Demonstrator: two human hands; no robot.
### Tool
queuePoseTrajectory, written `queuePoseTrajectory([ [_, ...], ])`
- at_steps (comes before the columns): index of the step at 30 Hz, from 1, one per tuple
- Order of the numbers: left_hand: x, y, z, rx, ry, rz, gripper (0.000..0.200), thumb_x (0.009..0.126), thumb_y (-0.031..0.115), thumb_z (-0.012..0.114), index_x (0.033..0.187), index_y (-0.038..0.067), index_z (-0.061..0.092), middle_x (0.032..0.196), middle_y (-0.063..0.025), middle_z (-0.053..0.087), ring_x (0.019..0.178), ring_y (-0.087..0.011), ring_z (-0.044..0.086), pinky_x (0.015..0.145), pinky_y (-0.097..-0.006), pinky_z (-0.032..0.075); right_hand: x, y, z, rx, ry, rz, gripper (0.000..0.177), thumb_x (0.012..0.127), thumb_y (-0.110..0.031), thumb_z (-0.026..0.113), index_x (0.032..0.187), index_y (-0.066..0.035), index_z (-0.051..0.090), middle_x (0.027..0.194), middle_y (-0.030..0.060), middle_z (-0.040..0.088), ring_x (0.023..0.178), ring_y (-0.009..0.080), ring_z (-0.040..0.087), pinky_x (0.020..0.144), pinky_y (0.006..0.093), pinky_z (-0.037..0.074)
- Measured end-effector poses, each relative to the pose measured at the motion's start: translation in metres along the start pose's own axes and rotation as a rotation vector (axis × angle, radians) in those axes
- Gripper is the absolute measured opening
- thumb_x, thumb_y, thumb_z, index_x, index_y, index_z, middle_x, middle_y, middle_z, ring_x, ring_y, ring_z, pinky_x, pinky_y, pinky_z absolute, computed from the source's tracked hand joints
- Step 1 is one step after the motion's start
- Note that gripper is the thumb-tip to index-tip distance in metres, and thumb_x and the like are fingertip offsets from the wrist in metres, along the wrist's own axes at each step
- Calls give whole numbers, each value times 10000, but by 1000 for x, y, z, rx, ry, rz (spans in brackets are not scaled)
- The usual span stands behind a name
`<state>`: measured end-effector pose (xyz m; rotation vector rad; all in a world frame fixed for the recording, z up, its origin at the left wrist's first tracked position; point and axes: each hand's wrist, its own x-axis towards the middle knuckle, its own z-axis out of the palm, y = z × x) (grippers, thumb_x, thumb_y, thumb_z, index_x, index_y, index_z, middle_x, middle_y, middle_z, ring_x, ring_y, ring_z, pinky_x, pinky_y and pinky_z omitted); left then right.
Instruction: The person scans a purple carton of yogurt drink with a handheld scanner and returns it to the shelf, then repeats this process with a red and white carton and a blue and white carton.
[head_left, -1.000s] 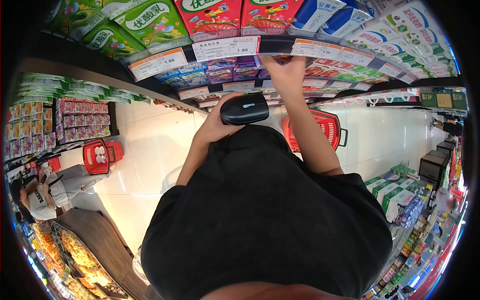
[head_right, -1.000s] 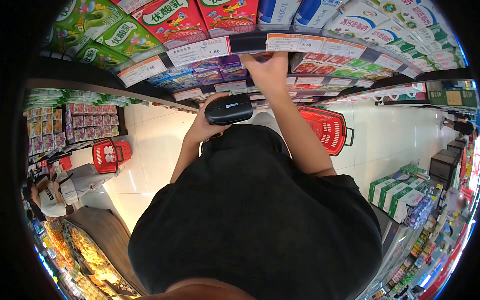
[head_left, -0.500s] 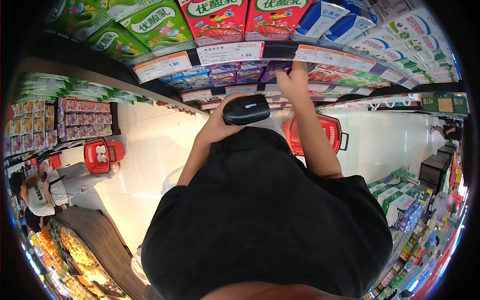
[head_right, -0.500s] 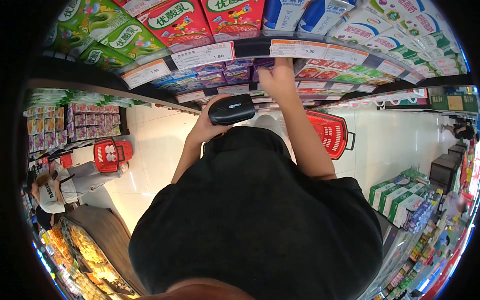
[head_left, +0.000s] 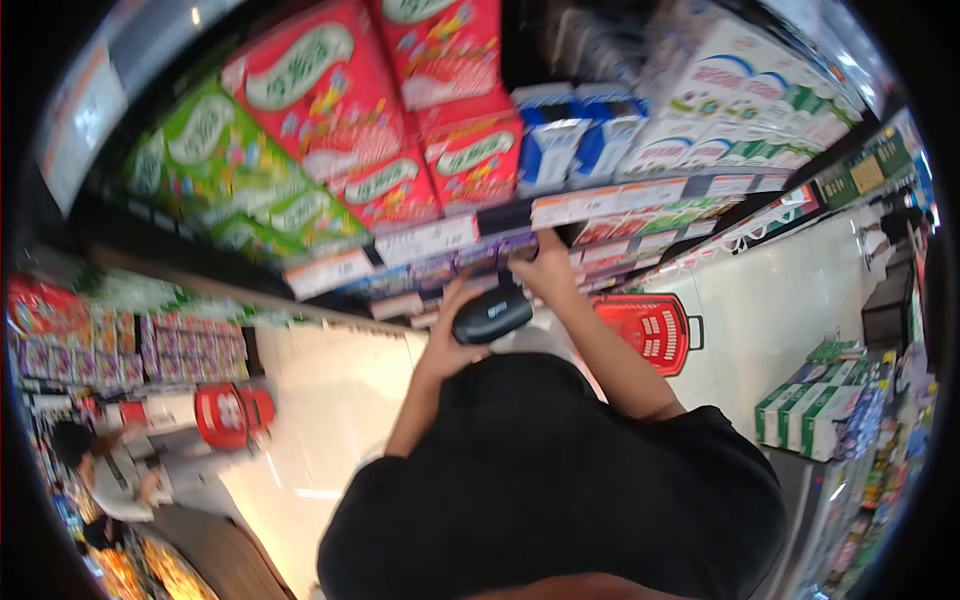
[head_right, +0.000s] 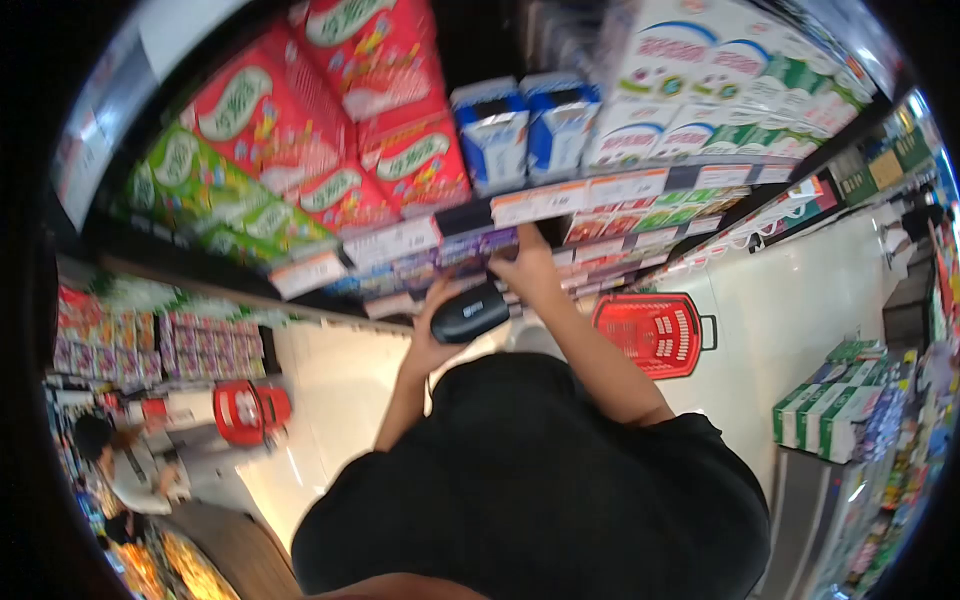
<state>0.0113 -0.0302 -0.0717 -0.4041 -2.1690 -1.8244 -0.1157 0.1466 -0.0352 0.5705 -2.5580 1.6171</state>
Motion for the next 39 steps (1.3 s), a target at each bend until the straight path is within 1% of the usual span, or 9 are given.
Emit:
queuePoseTrajectory([
  [4,1,-7,23,-45,44,-12,783,636,6,807,1333,36,451,1442,-211,380,1352,-321,372,1096,-404,314,-2,12,-1,67,-47,-21,708,763,-136,718,1359,4,363,1214,255,538,1058,393,586,885,403,491],
  [11,3,25,72,-407,204,-484,799,685,-82,726,1389,56,372,1265,-121,511,1115,-195,546,916,-304,472,-17,60,-13,211,-77,-53,735,814,-133,705,1407,52,312,1321,270,470,1243,340,484,986,412,437],
  [12,5,25,76,-330,226,-405,791,692,-97,704,1392,63,370,1247,-114,518,1070,-180,564,829,-281,508,-27,57,-16,222,86,-156,522,844,-84,656,1311,41,456,1226,239,557,1121,287,590,904,378,489],
  [16,19,58,87,-391,289,-463,761,759,-101,663,1410,118,337,1125,-93,562,749,-101,577,606,-236,491,-51,31,-63,246,-69,24,192,864,-28,596,1048,17,628,874,133,680,766,205,682,711,295,523],
  [21,10,58,99,-494,252,-499,745,794,-102,625,1431,113,305,1014,-75,589,643,-88,542,541,-231,448,-38,-1,-98,299,2,-128,127,835,4,599,945,21,659,842,124,665,709,190,644,670,285,508],
  [27,12,79,118,-569,178,-567,771,785,-60,658,1443,116,296,1008,-69,606,658,-96,556,547,-238,454,30,-126,-170,115,-40,-571,410,717,80,561,1116,5,615,1223,179,586,757,242,662,548,283,502],
  [29,13,78,119,-325,30,-527,778,774,-15,699,1437,113,314,1013,-65,612,658,-89,565,543,-235,450,53,-154,-182,-105,-56,-687,531,695,63,554,1220,-19,557,1320,200,522,772,291,674,552,324,526],
  [36,18,67,116,-354,20,-419,789,718,-50,724,1404,67,352,1249,-94,546,1169,-184,527,977,-338,435,77,-182,-182,-654,-229,-619,628,786,-64,639,1377,-113,431,1363,150,472,886,362,649,709,416,553],
  [39,20,65,102,-320,3,-405,760,715,-30,717,1391,74,385,1289,-88,517,1206,-183,491,1021,-325,387,77,-187,-184,-736,-195,-582,636,790,-57,632,1387,-124,422,1328,118,499,869,352,650,698,414,552],
])
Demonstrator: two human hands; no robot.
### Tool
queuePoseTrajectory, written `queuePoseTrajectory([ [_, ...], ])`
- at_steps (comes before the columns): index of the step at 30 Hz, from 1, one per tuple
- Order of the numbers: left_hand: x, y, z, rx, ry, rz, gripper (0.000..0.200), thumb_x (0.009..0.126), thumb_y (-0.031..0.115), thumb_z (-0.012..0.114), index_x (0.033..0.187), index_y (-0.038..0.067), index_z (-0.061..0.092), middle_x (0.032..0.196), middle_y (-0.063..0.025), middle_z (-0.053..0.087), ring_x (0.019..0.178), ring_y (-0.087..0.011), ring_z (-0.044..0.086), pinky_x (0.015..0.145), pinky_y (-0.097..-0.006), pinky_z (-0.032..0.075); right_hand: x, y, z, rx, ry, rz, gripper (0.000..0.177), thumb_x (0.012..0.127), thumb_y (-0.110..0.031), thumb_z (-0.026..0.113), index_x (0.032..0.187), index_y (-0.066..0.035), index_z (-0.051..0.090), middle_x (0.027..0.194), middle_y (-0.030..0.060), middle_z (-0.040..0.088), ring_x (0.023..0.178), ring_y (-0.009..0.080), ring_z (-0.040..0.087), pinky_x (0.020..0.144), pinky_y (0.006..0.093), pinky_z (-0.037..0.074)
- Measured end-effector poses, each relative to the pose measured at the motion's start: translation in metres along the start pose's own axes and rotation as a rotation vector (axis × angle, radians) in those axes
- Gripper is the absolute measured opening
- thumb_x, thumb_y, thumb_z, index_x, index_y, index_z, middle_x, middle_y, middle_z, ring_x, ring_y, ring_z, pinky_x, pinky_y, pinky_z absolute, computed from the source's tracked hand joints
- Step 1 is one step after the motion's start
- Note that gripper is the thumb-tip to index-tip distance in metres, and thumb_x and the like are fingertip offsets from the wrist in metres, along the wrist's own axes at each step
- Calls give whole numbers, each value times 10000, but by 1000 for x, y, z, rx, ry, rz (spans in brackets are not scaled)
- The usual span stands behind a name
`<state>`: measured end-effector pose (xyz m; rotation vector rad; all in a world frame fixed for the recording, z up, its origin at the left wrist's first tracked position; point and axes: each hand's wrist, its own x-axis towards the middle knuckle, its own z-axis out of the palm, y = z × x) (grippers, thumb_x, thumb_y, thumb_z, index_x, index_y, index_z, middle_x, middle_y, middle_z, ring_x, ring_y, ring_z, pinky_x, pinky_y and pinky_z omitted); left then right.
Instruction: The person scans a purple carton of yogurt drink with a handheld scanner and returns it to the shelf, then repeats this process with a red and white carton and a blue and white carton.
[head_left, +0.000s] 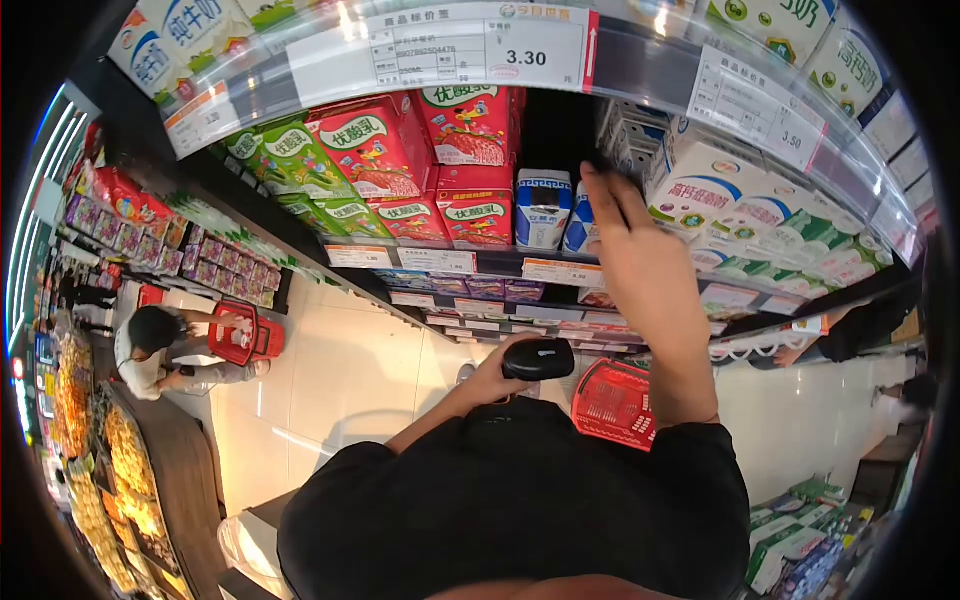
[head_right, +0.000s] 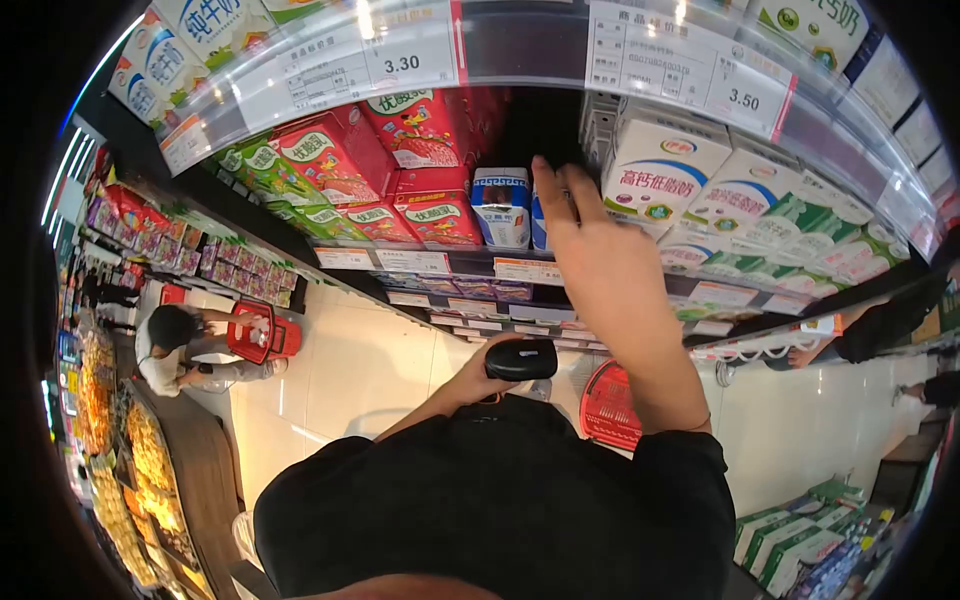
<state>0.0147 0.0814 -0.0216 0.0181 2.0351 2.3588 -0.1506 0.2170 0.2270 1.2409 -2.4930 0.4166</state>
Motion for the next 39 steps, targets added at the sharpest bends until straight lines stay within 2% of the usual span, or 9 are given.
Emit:
queuePoseTrajectory([
  [9,16,39,-58,-65,-181,40,747,713,-47,729,1374,45,393,1289,-87,508,1194,-172,502,1005,-308,392,-43,-1,-55,144,300,-149,636,534,-67,780,1151,-13,631,1129,161,621,939,304,636,766,363,518],
  [16,20,32,-78,-119,-218,-27,754,646,-18,768,1330,31,453,1252,-86,523,1165,-178,516,992,-311,396,-163,50,89,2196,784,342,669,807,-403,725,1327,-53,491,1283,86,575,1141,300,565,1033,462,400],
  [18,25,12,-85,38,-274,52,793,666,-112,697,1374,53,380,1093,-113,597,665,-134,617,551,-260,516,-162,27,119,2547,1032,656,719,814,-488,665,1369,-87,443,1244,111,590,1032,322,610,943,506,438],
  [22,31,21,-73,85,-311,104,788,670,-105,706,1372,54,384,1074,-102,601,674,-128,611,561,-252,509,-173,-5,136,2886,983,772,713,828,-541,625,1301,-31,471,1156,63,627,901,195,618,846,400,452],
  [24,33,32,-66,-70,-363,-99,765,666,-5,776,1346,32,429,1281,-98,525,1160,-173,524,976,-301,406,-175,-8,137,2860,1000,790,644,847,-482,631,1273,-23,479,1047,53,638,860,185,615,806,369,471],
  [29,43,38,-52,-42,-469,4,825,678,4,780,1395,34,372,1308,-111,510,1214,-178,487,1017,-313,369,-159,-15,114,1967,955,917,477,868,-309,663,1219,-32,497,974,61,610,821,165,607,734,320,506],
  [32,42,39,-41,-81,-523,107,948,690,-74,711,1474,78,201,1185,-135,567,792,-150,623,666,-299,520,-146,-10,99,1352,1032,990,427,856,-229,686,1188,-30,506,970,66,589,820,140,589,725,287,501],
  [34,41,52,-25,-105,-475,71,1011,691,-2,771,1500,62,167,1354,-142,477,1270,-203,440,1062,-334,311,-140,-5,86,1145,1068,899,428,834,-123,704,1195,-13,502,945,58,581,830,108,567,740,254,479],
  [39,44,74,14,41,-402,204,1012,653,-33,759,1487,37,190,1325,-110,477,1202,-183,489,1000,-315,375,-139,14,79,1101,1023,813,436,822,-107,710,1201,-23,512,951,58,579,847,106,559,765,256,468],
])
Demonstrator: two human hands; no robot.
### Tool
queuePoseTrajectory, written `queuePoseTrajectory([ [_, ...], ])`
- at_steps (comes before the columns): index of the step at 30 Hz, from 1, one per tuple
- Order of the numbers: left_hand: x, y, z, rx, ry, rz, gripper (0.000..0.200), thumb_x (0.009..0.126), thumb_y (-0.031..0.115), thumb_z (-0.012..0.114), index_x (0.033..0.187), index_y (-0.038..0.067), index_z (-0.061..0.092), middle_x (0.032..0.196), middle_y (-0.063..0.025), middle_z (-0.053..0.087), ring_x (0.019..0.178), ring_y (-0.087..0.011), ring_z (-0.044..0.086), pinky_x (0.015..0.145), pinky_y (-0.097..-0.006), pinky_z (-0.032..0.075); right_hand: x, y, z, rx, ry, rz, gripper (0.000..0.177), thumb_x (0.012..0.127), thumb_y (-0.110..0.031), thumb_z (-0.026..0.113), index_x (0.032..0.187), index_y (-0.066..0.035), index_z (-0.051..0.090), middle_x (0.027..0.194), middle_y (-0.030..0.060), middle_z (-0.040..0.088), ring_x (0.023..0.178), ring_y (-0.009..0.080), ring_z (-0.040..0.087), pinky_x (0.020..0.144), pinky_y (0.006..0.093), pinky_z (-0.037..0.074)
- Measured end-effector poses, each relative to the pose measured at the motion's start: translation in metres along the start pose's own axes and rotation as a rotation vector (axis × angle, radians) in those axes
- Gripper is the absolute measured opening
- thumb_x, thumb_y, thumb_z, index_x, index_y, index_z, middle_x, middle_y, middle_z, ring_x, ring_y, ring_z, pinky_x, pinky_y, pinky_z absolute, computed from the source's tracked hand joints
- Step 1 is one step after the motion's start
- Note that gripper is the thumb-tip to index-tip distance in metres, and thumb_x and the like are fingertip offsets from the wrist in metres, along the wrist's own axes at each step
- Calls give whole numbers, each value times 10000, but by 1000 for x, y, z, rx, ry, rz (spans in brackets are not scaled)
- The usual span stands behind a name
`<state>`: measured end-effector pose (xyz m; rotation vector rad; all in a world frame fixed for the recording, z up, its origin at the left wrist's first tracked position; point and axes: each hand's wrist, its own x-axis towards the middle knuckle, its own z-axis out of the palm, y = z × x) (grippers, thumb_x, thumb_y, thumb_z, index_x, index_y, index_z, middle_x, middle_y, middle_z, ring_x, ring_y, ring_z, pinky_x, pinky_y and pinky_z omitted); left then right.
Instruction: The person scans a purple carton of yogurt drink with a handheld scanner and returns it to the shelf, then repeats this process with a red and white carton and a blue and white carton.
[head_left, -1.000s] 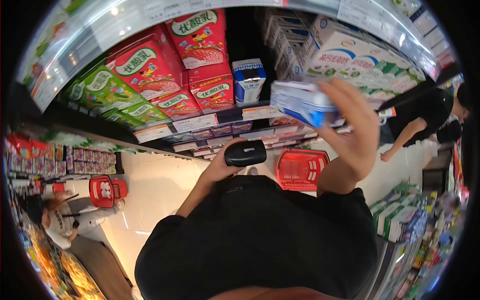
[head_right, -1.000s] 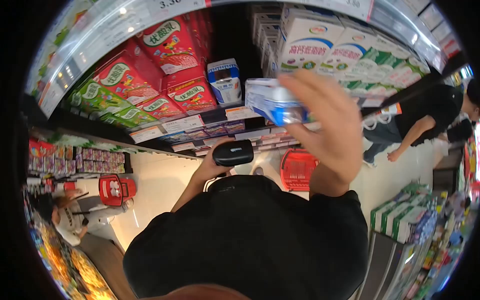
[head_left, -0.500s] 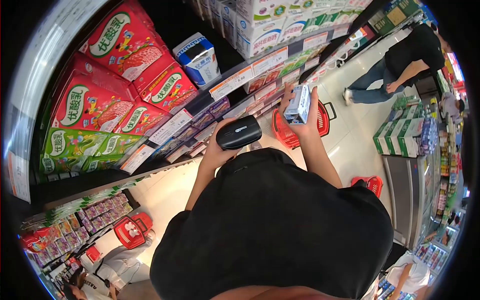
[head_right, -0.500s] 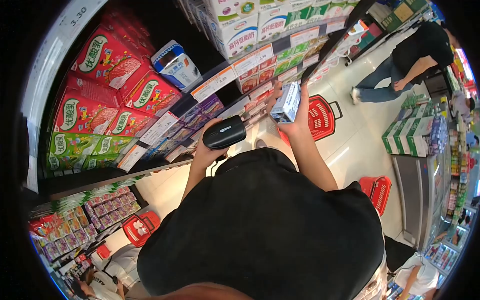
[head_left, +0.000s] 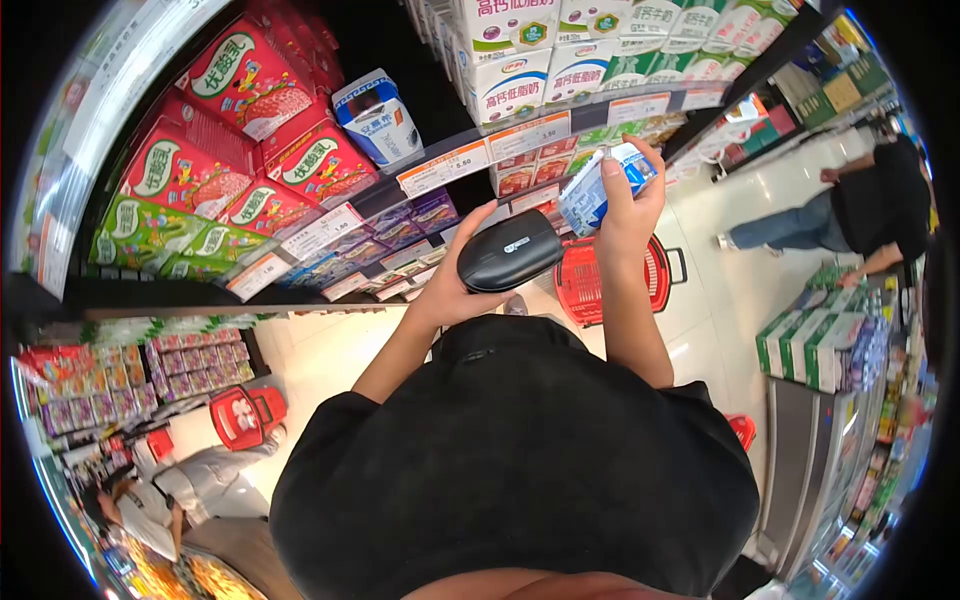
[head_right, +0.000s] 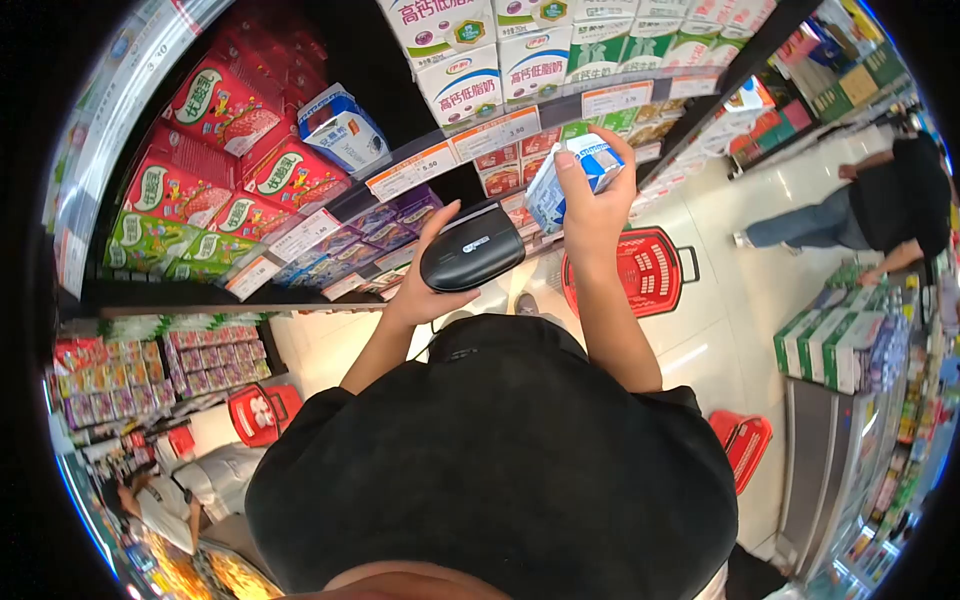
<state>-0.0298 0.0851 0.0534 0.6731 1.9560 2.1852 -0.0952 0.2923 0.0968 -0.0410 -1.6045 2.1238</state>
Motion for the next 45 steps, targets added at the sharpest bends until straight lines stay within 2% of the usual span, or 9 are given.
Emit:
queuePoseTrajectory([
  [7,-5,6,21,127,58,25,940,661,-14,769,1459,39,275,1405,-128,428,1301,-193,421,1054,-315,328,11,3,-1,62,-89,29,470,799,-108,726,1211,-31,511,973,54,565,858,111,552,787,261,465],
  [20,-9,-10,7,176,93,56,868,631,17,799,1389,18,376,1359,-123,464,1256,-209,476,1037,-336,376,11,43,-7,204,-166,-16,487,793,-157,735,1209,-18,521,972,52,573,852,107,557,771,264,471],
  [23,-9,-11,1,126,73,14,862,618,18,809,1374,13,394,1341,-116,476,1233,-205,496,1025,-341,393,14,45,-4,379,-267,78,498,810,-235,708,1222,-33,513,941,77,583,822,157,587,739,308,499],
  [25,-6,-8,-1,118,71,23,859,613,21,813,1367,14,402,1336,-113,479,1225,-206,504,1020,-344,401,15,44,-1,858,-484,286,509,831,-325,649,1237,-57,500,917,106,584,803,219,605,695,360,515],
  [26,-5,-6,-1,107,73,33,856,609,24,817,1361,14,409,1331,-111,483,1216,-207,512,1014,-347,408,15,48,-3,901,-493,348,524,849,-406,585,1246,-77,491,908,113,575,781,250,599,672,389,503],
  [29,-1,-6,-1,54,68,56,850,603,28,818,1353,15,419,1317,-108,497,1212,-211,519,1007,-351,418,16,49,-3,1061,-548,435,541,858,-454,551,1251,-86,493,922,98,568,757,234,586,674,398,492],
  [39,-6,-18,3,155,52,125,907,645,115,846,1379,-41,337,1292,-158,533,1159,-225,557,967,-351,445,16,48,-7,1050,-555,507,571,861,-522,529,1249,-103,498,949,73,555,754,211,557,665,390,470],
  [41,-8,-17,5,21,113,45,851,597,19,807,1355,6,419,1329,-107,490,1216,-207,514,1015,-346,408,17,45,-7,1099,-510,576,573,860,-534,536,1244,-112,489,924,62,546,736,195,528,668,364,456],
  [45,-13,-24,1,40,96,15,857,596,18,810,1358,3,417,1335,-109,487,1220,-205,510,1018,-343,405,16,50,-8,1290,-566,642,589,860,-549,544,1237,-102,478,883,49,525,709,177,492,657,333,426],
])
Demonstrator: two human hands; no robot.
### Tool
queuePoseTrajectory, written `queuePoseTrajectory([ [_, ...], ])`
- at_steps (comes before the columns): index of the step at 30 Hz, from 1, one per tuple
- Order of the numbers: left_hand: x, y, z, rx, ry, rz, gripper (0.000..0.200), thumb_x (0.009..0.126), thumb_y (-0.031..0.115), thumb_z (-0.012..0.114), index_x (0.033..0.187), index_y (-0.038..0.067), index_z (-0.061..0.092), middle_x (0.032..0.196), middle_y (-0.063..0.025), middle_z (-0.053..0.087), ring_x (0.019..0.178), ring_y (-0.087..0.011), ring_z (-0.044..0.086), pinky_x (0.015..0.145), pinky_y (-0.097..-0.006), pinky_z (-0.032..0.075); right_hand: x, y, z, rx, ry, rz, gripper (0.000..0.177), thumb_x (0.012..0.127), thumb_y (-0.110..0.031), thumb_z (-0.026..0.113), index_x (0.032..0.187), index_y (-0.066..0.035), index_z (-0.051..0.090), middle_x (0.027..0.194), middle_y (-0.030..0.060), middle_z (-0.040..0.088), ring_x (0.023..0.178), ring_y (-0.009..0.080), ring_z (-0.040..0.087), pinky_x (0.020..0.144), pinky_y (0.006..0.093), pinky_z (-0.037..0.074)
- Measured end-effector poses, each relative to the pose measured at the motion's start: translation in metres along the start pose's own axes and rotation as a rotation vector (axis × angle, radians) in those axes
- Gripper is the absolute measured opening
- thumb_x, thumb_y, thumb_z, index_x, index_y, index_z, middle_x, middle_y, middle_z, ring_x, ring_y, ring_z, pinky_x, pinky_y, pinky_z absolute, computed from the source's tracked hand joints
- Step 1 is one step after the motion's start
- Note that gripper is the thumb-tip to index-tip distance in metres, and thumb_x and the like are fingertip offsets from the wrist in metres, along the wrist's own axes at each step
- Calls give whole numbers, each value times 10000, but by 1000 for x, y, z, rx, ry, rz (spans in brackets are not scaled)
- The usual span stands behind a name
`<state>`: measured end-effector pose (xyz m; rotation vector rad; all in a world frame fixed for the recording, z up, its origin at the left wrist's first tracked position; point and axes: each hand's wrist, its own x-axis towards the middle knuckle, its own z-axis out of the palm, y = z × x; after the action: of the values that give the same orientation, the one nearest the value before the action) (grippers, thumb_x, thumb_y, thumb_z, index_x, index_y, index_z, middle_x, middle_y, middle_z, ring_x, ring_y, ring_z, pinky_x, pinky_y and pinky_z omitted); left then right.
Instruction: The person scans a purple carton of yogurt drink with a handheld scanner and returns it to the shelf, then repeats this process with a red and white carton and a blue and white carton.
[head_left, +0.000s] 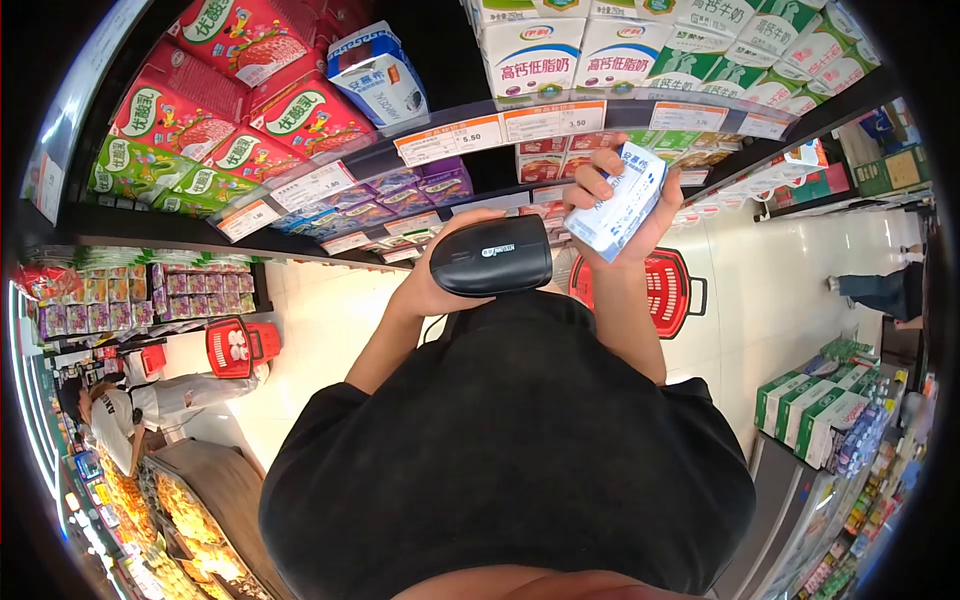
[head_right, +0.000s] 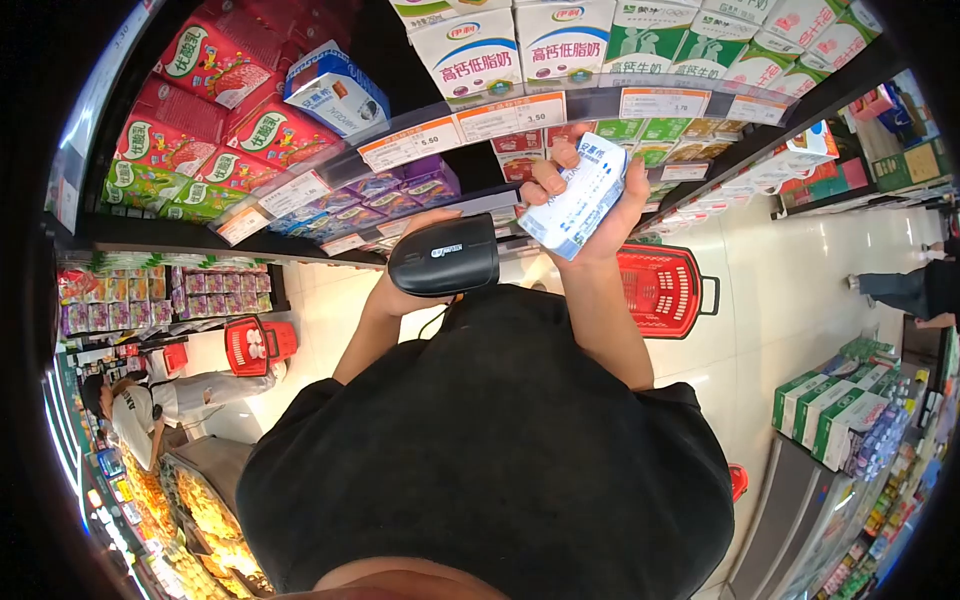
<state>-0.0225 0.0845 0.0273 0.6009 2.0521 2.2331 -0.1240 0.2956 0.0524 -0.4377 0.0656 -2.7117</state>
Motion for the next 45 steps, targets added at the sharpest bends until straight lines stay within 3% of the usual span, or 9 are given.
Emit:
queuePoseTrajectory([
  [2,1,-1,0,6,5,-6,858,596,18,809,1360,4,417,1335,-107,487,1219,-203,509,1018,-341,404,-4,0,-4,237,-22,118,603,834,-510,617,1211,-64,468,873,17,481,689,135,450,632,295,394],
  [4,3,0,1,-2,-16,-26,858,596,19,810,1359,4,418,1332,-107,489,1216,-203,510,1018,-341,404,-6,1,1,219,-1,104,618,834,-504,628,1215,-51,452,859,16,473,667,126,444,616,273,390],
  [14,2,7,2,-25,-40,-16,868,590,31,814,1362,5,418,1317,-111,506,1208,-205,521,1014,-345,409,-10,9,-4,271,-82,134,659,860,-590,535,1244,-61,452,881,52,503,683,178,472,620,337,401],
  [17,-2,8,-2,-58,3,-59,885,586,64,829,1365,3,414,1326,-114,502,1212,-210,519,1019,-349,405,-8,14,-1,164,44,88,655,860,-587,529,1210,-35,489,963,86,574,764,212,553,629,362,438],
  [20,-6,11,-7,-17,54,-55,897,580,98,843,1363,0,416,1332,-115,496,1221,-213,511,1023,-351,400,-6,17,0,123,196,64,651,861,-583,480,1153,-6,558,1262,217,569,1125,341,588,808,444,528],
  [21,-9,11,-9,16,74,-46,902,577,113,849,1361,-2,419,1333,-116,494,1225,-214,506,1024,-352,397,-6,19,-4,176,130,78,661,856,-583,466,1153,-1,561,1305,233,538,1191,360,551,889,464,514],
  [28,-22,13,-10,-63,172,-140,928,573,137,864,1371,-4,411,1322,-118,484,1227,-219,493,1023,-355,392,-6,24,-9,135,28,84,662,851,-558,521,1161,26,520,1258,233,565,1192,346,551,918,467,503],
  [43,-11,10,-12,-14,113,9,956,584,119,876,1388,1,372,1331,-120,485,1227,-211,492,1018,-346,401,-9,22,-4,10,1,7,707,833,-576,497,1198,30,510,1282,275,537,1199,413,529,998,497,444],
  [45,-11,8,-11,-28,115,-10,960,581,119,877,1388,2,373,1330,-119,486,1228,-211,492,1018,-346,400,-9,23,0,-168,78,-42,638,866,-553,488,1183,1,520,1189,220,600,1145,382,572,965,489,467],
])
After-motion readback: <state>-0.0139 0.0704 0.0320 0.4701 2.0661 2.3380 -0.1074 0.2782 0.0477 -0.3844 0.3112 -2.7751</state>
